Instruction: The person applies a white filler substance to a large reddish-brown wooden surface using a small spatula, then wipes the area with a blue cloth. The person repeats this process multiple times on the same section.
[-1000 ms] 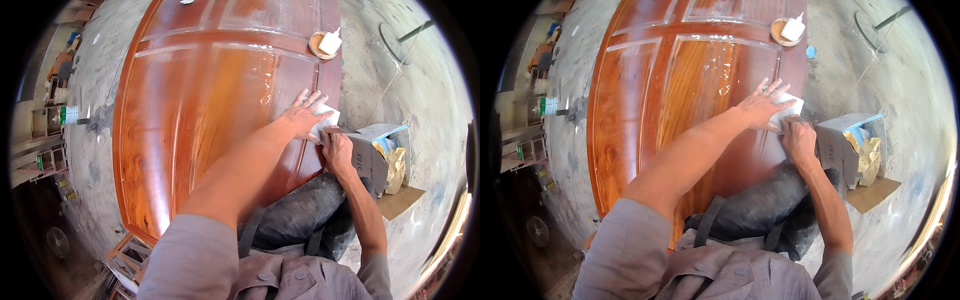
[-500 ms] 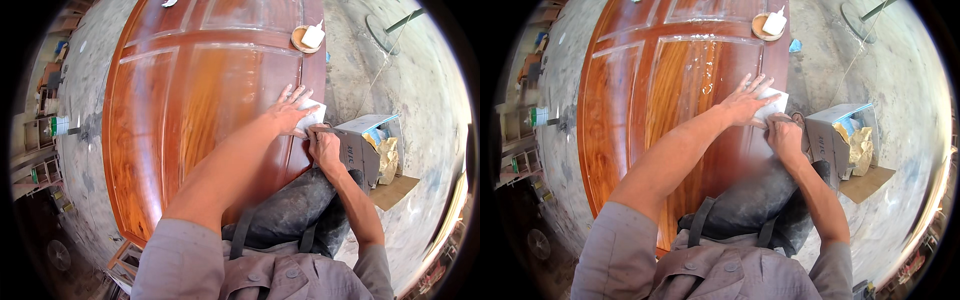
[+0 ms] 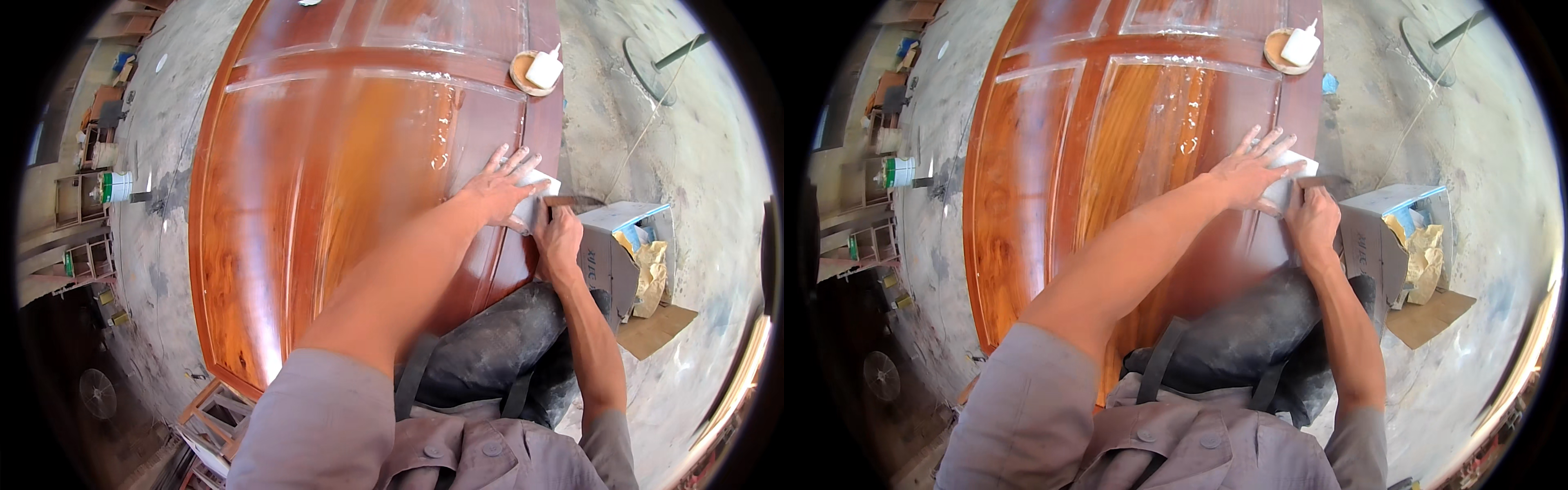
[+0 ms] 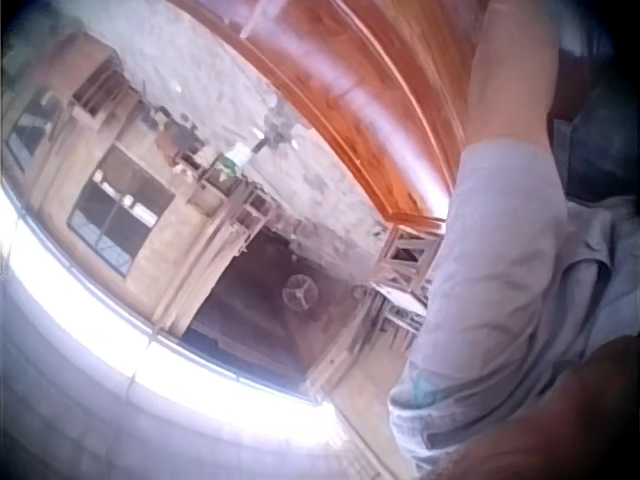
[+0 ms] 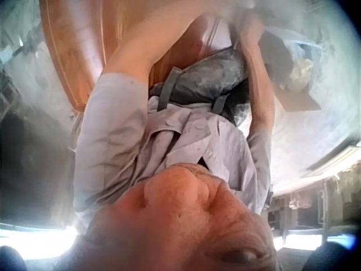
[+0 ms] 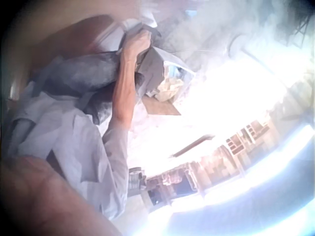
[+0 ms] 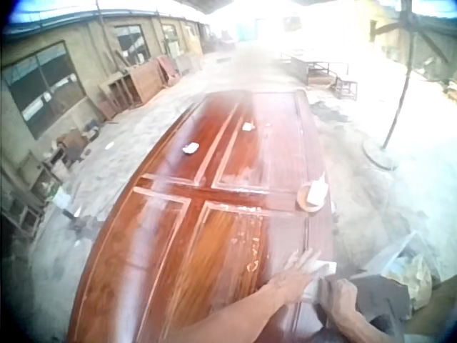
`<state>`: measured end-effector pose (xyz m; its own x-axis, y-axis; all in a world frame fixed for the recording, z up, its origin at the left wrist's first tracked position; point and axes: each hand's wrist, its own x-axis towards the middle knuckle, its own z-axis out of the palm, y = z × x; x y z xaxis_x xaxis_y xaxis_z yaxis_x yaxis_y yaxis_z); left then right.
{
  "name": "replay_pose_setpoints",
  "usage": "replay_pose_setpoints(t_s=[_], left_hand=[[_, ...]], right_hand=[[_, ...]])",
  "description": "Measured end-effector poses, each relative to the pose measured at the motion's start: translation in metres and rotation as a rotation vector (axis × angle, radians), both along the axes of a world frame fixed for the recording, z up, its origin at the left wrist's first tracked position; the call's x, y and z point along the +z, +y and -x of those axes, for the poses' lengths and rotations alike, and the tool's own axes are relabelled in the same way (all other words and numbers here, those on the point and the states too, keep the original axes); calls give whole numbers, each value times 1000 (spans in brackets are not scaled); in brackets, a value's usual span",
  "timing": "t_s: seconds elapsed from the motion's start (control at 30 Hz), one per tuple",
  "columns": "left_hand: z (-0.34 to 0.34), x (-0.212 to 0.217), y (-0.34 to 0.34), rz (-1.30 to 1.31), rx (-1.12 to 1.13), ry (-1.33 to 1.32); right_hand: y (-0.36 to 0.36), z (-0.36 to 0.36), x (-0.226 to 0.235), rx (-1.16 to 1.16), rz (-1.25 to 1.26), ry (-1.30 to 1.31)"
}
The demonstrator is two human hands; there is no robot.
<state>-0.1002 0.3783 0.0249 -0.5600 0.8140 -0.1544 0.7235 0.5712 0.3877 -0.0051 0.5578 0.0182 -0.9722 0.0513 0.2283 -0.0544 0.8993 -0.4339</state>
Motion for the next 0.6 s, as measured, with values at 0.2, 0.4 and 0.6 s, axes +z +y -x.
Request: replay_pose_setpoints(t_s=[0.2,0.4,0.6], left_hand=[[1,5,-1,-1,0,-25],[0,-1,-2,-29,5,-31],[0,-4,-1,-3,-7,-25]], right_hand=[[-1,4,-2,-32,-1,-23],[-4,-14,0,41,3,-11],[-3,-6,-5,-7,38,-23]])
